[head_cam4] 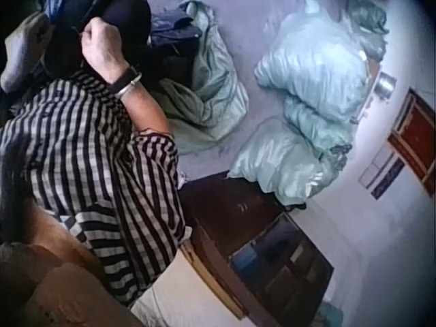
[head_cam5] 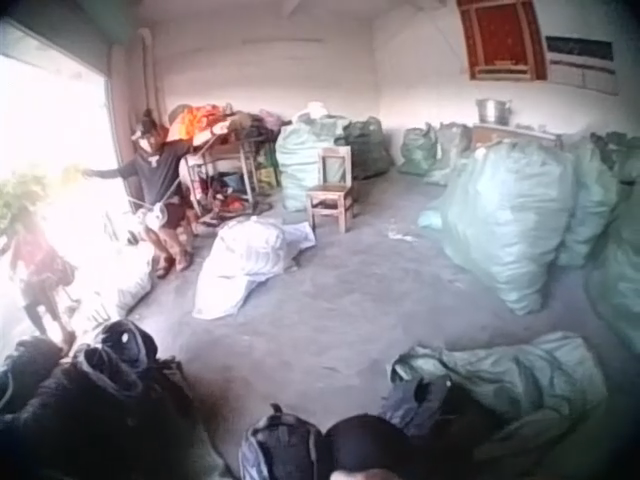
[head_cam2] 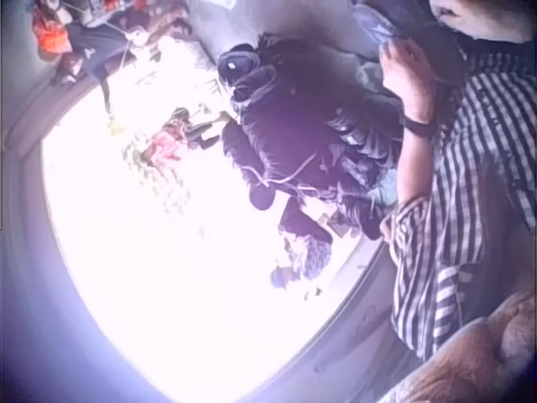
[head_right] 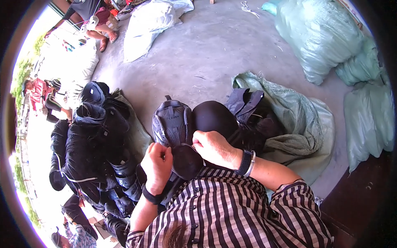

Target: Lacing shoelaces on a pair of black sneakers.

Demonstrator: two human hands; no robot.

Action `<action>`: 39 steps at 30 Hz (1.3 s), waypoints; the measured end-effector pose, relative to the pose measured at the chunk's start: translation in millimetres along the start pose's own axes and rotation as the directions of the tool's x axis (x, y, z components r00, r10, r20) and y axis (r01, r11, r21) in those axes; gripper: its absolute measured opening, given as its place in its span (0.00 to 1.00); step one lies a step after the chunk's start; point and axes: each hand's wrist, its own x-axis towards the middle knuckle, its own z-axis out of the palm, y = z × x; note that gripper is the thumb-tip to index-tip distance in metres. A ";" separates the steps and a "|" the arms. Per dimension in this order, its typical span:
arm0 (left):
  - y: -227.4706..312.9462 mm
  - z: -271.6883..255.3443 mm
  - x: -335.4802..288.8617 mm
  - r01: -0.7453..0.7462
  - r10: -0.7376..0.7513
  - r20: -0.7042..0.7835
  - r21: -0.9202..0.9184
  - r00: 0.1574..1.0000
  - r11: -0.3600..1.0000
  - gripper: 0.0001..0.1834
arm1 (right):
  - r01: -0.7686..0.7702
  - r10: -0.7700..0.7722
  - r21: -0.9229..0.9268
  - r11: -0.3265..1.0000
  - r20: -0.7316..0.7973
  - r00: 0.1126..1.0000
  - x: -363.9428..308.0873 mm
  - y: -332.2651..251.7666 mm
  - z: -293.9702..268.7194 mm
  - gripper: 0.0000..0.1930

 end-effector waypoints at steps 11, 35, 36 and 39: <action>-22.9 9.3 -13.2 0.290 -0.211 0.205 -0.535 0.956 0.793 0.10 | 0.354 -0.365 -0.393 0.848 0.049 0.930 3.2 0.1 15.9 0.05; -20.4 -4.8 18.2 0.079 -0.063 0.349 -0.034 0.935 0.996 0.11 | 0.398 -0.389 -0.592 0.701 0.151 0.909 9.3 -19.5 23.9 0.04; -20.8 -2.9 19.1 0.115 -0.088 0.358 -0.055 0.929 0.992 0.11 | 0.375 -0.380 -0.575 0.727 0.118 0.917 10.7 -19.2 25.3 0.04; -20.3 -5.8 25.9 0.016 -0.039 0.440 0.056 0.897 0.998 0.10 | 0.335 -0.362 -0.503 0.797 0.047 0.931 14.3 -10.0 33.5 0.04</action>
